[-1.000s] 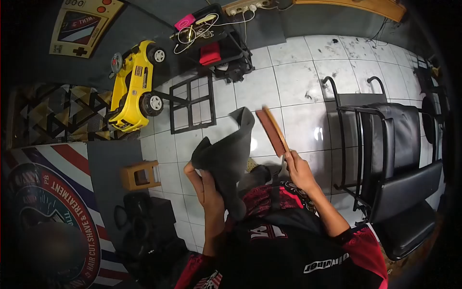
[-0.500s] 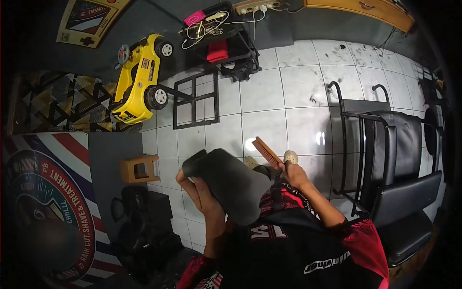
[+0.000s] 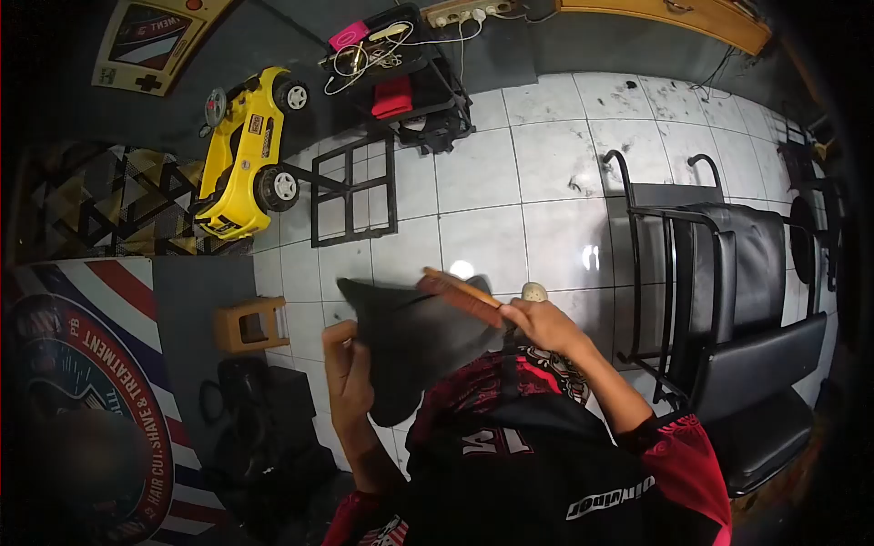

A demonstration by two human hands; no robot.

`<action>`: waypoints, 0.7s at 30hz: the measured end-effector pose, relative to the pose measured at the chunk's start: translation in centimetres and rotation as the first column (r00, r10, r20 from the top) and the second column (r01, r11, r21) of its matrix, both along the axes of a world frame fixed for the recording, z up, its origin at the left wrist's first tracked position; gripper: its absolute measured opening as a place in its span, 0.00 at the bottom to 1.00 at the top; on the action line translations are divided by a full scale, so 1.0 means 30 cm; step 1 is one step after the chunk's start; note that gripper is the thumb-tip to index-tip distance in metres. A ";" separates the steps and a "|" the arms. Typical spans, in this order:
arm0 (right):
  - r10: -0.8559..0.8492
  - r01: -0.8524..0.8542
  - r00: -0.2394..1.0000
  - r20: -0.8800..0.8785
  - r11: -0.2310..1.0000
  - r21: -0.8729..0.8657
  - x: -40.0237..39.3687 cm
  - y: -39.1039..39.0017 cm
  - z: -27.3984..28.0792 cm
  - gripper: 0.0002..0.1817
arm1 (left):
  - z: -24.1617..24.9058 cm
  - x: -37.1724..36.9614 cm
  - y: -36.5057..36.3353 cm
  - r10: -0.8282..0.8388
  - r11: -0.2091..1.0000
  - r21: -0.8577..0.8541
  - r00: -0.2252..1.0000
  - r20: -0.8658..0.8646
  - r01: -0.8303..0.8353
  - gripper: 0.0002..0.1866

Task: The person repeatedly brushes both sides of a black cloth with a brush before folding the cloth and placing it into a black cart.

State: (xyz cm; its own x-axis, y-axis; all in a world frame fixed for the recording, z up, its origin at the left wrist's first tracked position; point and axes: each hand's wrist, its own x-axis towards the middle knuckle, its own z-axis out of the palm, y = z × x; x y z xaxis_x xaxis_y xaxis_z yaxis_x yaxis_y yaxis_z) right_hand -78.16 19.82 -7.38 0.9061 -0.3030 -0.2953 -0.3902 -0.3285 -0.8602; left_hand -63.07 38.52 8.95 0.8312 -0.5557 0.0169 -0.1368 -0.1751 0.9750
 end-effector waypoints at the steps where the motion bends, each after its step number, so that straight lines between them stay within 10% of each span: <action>1: -0.048 0.048 0.999 0.002 0.999 0.014 -0.027 -0.008 -0.077 0.23 | -0.007 0.007 0.007 -0.037 0.998 0.060 0.999 0.019 0.036 0.07; 5: -0.210 0.183 0.962 -0.175 0.971 -0.154 -0.072 -0.024 -0.095 0.24 | -0.029 -0.019 0.030 -0.054 0.996 0.071 0.999 -0.008 0.054 0.06; 9: -0.355 0.332 0.935 0.014 0.886 0.323 -0.039 -0.029 0.157 0.19 | -0.012 -0.035 -0.012 -0.066 0.991 0.106 0.992 -0.110 0.078 0.07; 11: -0.326 0.148 0.926 0.190 0.777 0.612 -0.031 -0.019 0.259 0.18 | 0.004 -0.042 -0.027 -0.054 0.994 0.085 0.989 -0.139 0.066 0.07; 15: -0.107 -0.054 0.924 0.368 0.914 0.402 0.013 0.022 0.256 0.18 | 0.003 -0.039 -0.025 -0.164 0.986 0.023 0.986 -0.011 0.165 0.07; 21: -0.036 -0.061 0.927 -0.373 0.968 -0.244 0.020 0.002 0.012 0.25 | -0.036 -0.029 -0.002 -0.171 0.951 0.233 0.974 -0.151 0.203 0.06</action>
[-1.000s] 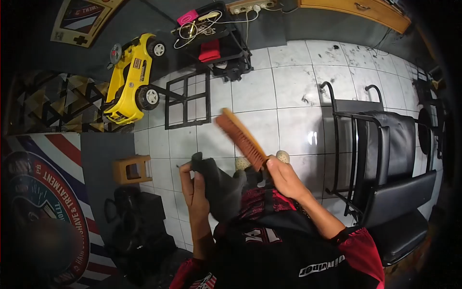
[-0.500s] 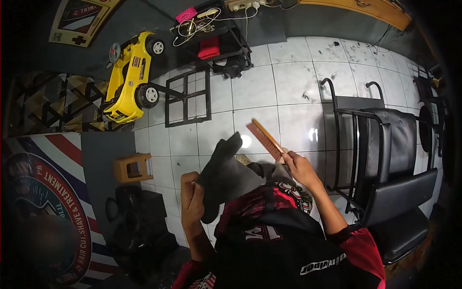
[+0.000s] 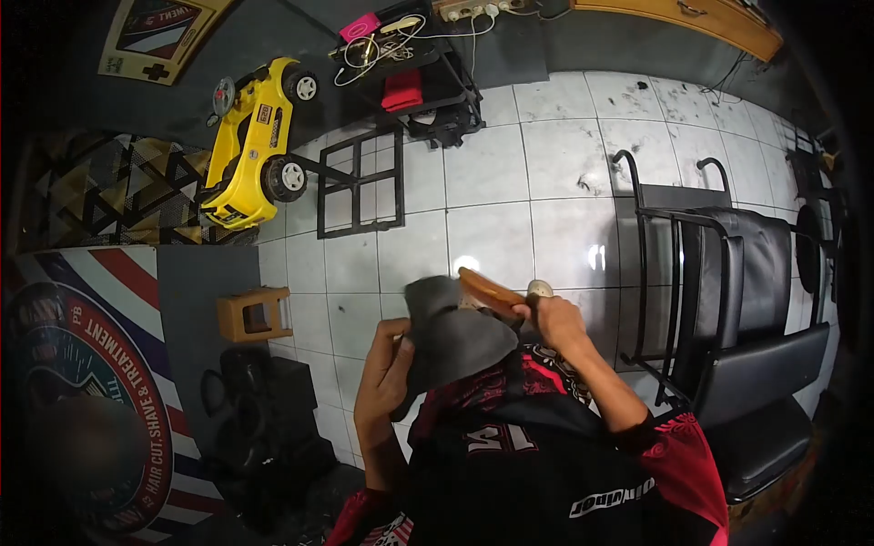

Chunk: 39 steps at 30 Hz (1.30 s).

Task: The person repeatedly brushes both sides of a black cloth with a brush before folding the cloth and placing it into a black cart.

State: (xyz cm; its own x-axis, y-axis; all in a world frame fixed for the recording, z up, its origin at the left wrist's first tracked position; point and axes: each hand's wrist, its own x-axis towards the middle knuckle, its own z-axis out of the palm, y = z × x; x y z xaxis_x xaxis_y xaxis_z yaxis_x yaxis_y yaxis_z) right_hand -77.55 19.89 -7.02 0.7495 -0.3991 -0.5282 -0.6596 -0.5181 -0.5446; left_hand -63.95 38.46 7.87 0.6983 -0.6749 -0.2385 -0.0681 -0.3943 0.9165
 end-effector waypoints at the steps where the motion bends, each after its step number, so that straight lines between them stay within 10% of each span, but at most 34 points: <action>1: 0.002 -0.002 1.000 -0.002 1.000 0.002 -0.006 -0.015 -0.015 0.25 | 0.011 -0.009 0.003 0.007 0.999 -0.036 1.000 0.028 -0.006 0.07; 4: -0.138 0.138 0.990 0.021 0.990 -0.013 -0.025 -0.021 -0.013 0.23 | 0.022 -0.035 -0.028 0.227 0.974 0.020 0.965 -0.129 -0.227 0.09; 6: -0.402 0.295 0.820 0.407 0.907 0.300 -0.021 -0.023 0.055 0.20 | 0.026 -0.034 -0.069 0.262 0.964 -0.001 0.954 -0.146 -0.265 0.09; 10: -0.594 0.211 0.625 0.506 0.753 0.623 -0.017 0.060 0.251 0.12 | 0.027 -0.042 -0.134 0.321 0.944 -0.069 0.947 -0.021 -0.321 0.11; 14: -0.313 -0.008 0.692 0.651 0.898 0.440 -0.003 0.115 0.083 0.12 | 0.028 -0.023 -0.143 0.331 0.941 -0.104 0.939 0.092 -0.321 0.11; 16: -0.079 -0.027 0.901 0.427 0.971 0.236 -0.025 0.109 -0.104 0.16 | 0.013 -0.006 -0.131 0.483 0.859 -0.182 0.876 -0.023 -0.478 0.12; 19: -0.139 0.120 0.979 0.148 0.985 0.128 -0.053 0.062 -0.230 0.19 | 0.025 0.009 -0.118 0.556 0.818 -0.143 0.830 -0.048 -0.556 0.15; 24: -0.365 0.288 0.899 0.241 0.909 0.302 -0.043 0.050 -0.105 0.20 | -0.022 0.018 -0.077 0.668 0.720 -0.139 0.734 -0.127 -0.680 0.15; 28: -0.397 0.058 0.734 0.551 0.845 0.532 0.014 0.109 0.221 0.13 | -0.036 0.028 -0.108 0.538 0.835 -0.207 0.836 0.111 -0.510 0.12; 30: -0.316 -0.100 0.687 0.655 0.851 0.515 0.038 0.161 0.245 0.10 | -0.026 0.020 -0.134 0.551 0.786 -0.233 0.819 -0.158 -0.573 0.13; 35: -0.005 -0.040 0.955 0.296 0.988 0.148 0.055 0.160 -0.102 0.19 | 0.029 0.048 -0.142 0.506 0.767 -0.355 0.844 -0.178 -0.534 0.24; 39: -0.143 0.087 0.928 0.345 0.981 0.172 0.011 0.108 -0.274 0.17 | 0.013 0.027 -0.134 0.501 0.747 -0.374 0.835 -0.226 -0.550 0.35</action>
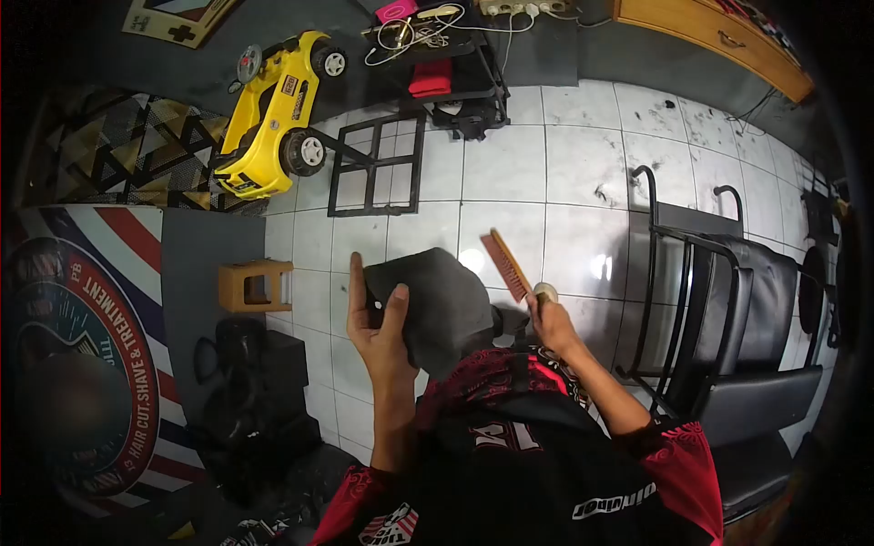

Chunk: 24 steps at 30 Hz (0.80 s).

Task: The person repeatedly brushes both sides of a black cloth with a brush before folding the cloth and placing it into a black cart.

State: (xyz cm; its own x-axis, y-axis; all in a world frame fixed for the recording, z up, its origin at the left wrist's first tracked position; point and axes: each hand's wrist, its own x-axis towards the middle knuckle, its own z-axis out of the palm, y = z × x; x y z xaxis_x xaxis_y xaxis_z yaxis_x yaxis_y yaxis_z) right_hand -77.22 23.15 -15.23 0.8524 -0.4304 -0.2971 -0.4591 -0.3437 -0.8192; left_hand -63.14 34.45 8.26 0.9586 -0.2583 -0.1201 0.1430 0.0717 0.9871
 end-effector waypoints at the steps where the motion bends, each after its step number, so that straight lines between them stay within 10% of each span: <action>1: -0.090 0.089 0.995 0.032 0.995 0.051 0.007 -0.019 0.055 0.16 | -0.004 -0.006 -0.007 0.015 0.999 0.038 0.998 0.058 -0.017 0.37; 5: -0.222 0.142 0.933 0.284 0.951 0.274 0.047 -0.036 0.402 0.14 | -0.037 -0.005 -0.008 0.011 0.996 0.091 0.998 0.065 -0.017 0.43; 7: -0.255 -0.036 0.917 0.306 0.712 0.701 0.053 0.003 0.476 0.18 | -0.041 -0.001 -0.015 0.040 0.994 0.098 0.997 0.064 -0.046 0.45; 11: 0.074 -0.200 0.830 0.553 0.965 0.171 0.076 0.067 0.396 0.16 | -0.036 0.007 -0.034 0.058 0.990 0.112 0.977 0.206 -0.083 0.38; 15: 0.132 -0.130 0.991 0.034 0.990 -0.062 0.046 0.031 0.083 0.18 | 0.038 0.028 -0.024 0.119 0.991 0.035 0.971 0.206 -0.128 0.43; 20: -0.139 0.130 0.990 0.025 0.965 0.227 0.022 -0.031 0.199 0.19 | -0.030 0.036 -0.009 0.166 0.982 0.064 0.970 0.177 -0.179 0.43; 24: -0.197 0.015 0.923 0.331 0.877 0.480 0.049 0.005 0.521 0.15 | -0.077 0.022 -0.002 0.200 0.977 0.072 0.979 0.040 -0.203 0.43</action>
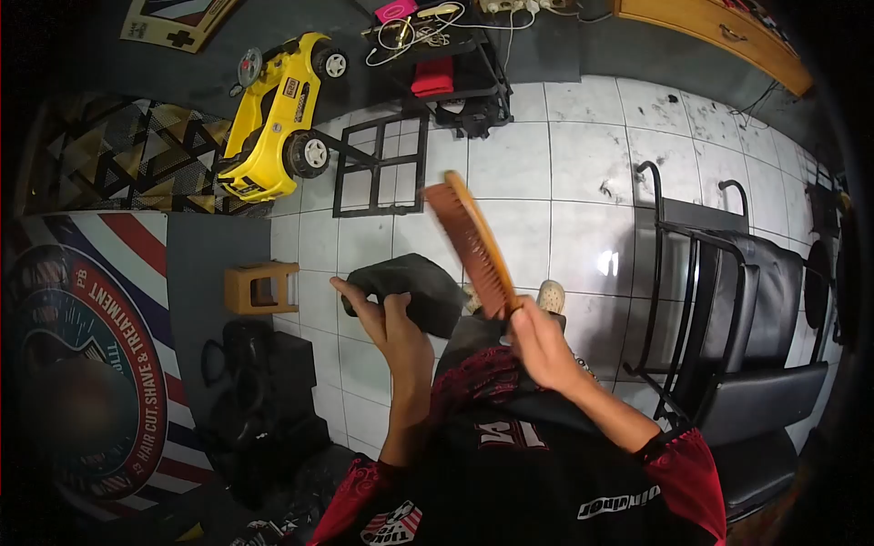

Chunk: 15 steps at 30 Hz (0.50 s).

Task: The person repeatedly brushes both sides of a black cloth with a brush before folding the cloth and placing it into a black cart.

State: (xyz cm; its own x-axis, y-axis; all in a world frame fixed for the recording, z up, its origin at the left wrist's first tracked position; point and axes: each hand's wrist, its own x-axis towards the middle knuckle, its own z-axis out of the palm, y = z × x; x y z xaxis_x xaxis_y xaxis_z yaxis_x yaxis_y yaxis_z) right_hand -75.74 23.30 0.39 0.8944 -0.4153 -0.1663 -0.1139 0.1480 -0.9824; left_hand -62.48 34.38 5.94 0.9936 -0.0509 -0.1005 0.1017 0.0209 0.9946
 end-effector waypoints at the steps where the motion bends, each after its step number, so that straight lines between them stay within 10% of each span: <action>1: 0.076 -0.082 0.994 0.078 0.994 0.077 -0.002 0.012 0.024 0.13 | -0.004 -0.004 -0.009 -0.032 0.999 0.000 0.999 0.034 0.032 0.43; 5: 0.201 -0.149 0.963 0.179 0.952 -0.267 0.043 0.055 -0.065 0.09 | 0.029 -0.029 -0.043 -0.075 0.988 -0.127 0.989 0.128 0.092 0.43; 9: 0.135 -0.328 0.908 -0.396 0.818 -0.472 0.025 0.034 -0.414 0.20 | 0.109 -0.017 -0.035 -0.115 0.949 -0.269 0.976 0.183 0.162 0.44; 15: 0.011 -0.166 0.902 -0.432 0.932 -0.322 -0.029 -0.028 -0.425 0.22 | 0.060 -0.015 0.011 -0.069 0.978 -0.178 0.976 0.207 0.107 0.44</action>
